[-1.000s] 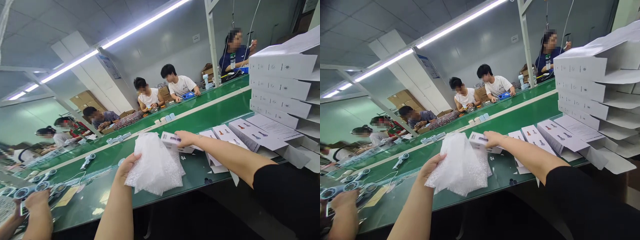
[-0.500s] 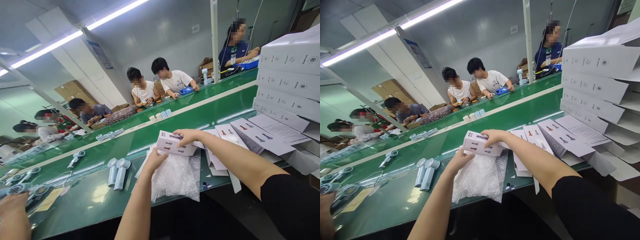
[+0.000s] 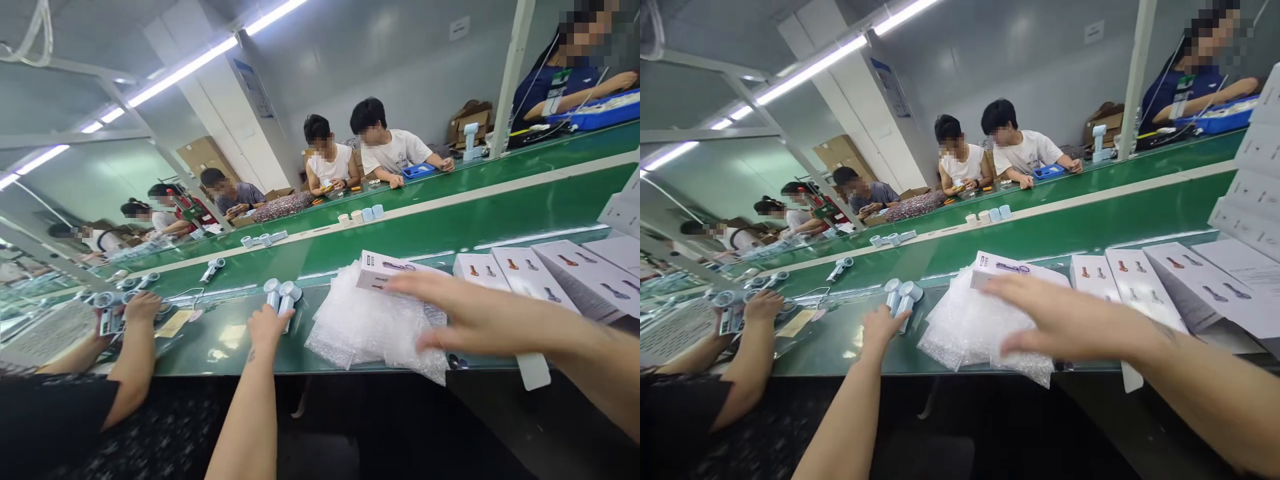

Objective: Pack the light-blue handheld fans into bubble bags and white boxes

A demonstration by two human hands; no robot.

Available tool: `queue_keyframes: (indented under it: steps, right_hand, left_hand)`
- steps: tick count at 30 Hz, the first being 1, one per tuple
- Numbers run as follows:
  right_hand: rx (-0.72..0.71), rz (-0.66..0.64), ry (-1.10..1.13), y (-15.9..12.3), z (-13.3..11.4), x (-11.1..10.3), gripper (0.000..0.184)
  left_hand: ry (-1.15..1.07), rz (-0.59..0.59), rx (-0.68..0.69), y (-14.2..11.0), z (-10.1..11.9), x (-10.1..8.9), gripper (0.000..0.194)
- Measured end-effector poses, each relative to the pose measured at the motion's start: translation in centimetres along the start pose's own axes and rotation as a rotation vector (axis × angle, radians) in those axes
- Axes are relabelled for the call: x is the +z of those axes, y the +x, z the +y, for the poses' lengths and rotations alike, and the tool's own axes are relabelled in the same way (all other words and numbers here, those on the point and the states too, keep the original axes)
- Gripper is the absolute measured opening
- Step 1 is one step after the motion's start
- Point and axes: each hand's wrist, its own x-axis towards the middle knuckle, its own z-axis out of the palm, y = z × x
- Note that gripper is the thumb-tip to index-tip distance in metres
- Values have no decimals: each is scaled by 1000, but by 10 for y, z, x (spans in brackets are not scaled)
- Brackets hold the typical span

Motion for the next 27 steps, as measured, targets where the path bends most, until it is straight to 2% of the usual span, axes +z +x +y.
queue_keyframes:
  steps: [1, 3, 5, 7, 8, 9, 10, 11, 12, 13, 14, 16, 17, 18, 19, 20, 21, 23, 24, 25, 26, 27]
  right_hand:
    - [-58, -78, 90, -15, -13, 12, 68]
    - [-104, -317, 267, -37, -25, 45, 54]
    - [-18, -465, 421, -49, -18, 83, 42]
    - [176, -446, 572, -52, 0, 119, 37]
    - [280, -398, 668, -51, 10, 134, 36]
    - [371, -318, 795, -48, 19, 146, 36]
    - [439, -198, 939, -45, 26, 154, 38]
    - [475, -65, 1094, -41, 31, 159, 40]
    - [479, 64, 1248, -37, 33, 161, 43]
    - [456, 169, 1387, -34, 34, 160, 48]
    - [412, 236, 1509, -33, 34, 158, 52]
    - [326, 278, 1697, -38, 32, 150, 56]
    - [307, 301, 1753, -44, 33, 146, 56]
    - [305, 336, 1780, -53, 34, 141, 54]
    - [315, 377, 1780, -64, 36, 137, 50]
    - [333, 413, 1761, -76, 40, 132, 47]
    - [353, 437, 1731, -88, 45, 128, 45]
    - [390, 436, 1685, -109, 54, 122, 42]
    - [407, 411, 1676, -116, 58, 121, 42]
    - [421, 375, 1675, -122, 61, 122, 42]
    - [424, 326, 1675, -125, 62, 124, 42]
    - [408, 267, 1677, -126, 62, 127, 42]
  left_hand:
    - [-3, -20, 2, -2, 0, 8, 49]
    - [-21, -50, 6, -7, 1, 17, 38]
    - [-54, -58, 8, -15, 0, 15, 32]
    - [-112, -55, 8, -29, -1, 5, 35]
    - [-228, -68, -1, -40, 0, -1, 36]
    - [-394, -122, -7, -55, 2, -5, 38]
    - [-670, -204, -42, -74, 7, -8, 37]
    - [-999, -374, -65, -98, 13, -8, 35]
    - [-1281, -607, -90, -126, 20, -6, 34]
    - [-1458, -824, -141, -157, 29, -1, 34]
    - [-1545, -1042, -198, -189, 38, 6, 34]
    - [-1539, -1357, -268, -246, 55, 22, 43]
    - [-1459, -1464, -243, -265, 63, 29, 53]
    - [-1344, -1522, -150, -276, 68, 34, 60]
    - [-1218, -1495, -4, -279, 72, 36, 62]
    - [-1101, -1360, 175, -273, 74, 35, 59]
    - [-988, -1145, 363, -260, 74, 32, 51]
    - [-779, -560, 670, -223, 74, 21, 31]
    - [-648, -381, 797, -203, 74, 15, 32]
    - [-514, -273, 907, -185, 76, 10, 32]
    - [-382, -241, 1007, -170, 80, 7, 31]
    - [-255, -271, 1087, -159, 85, 5, 29]
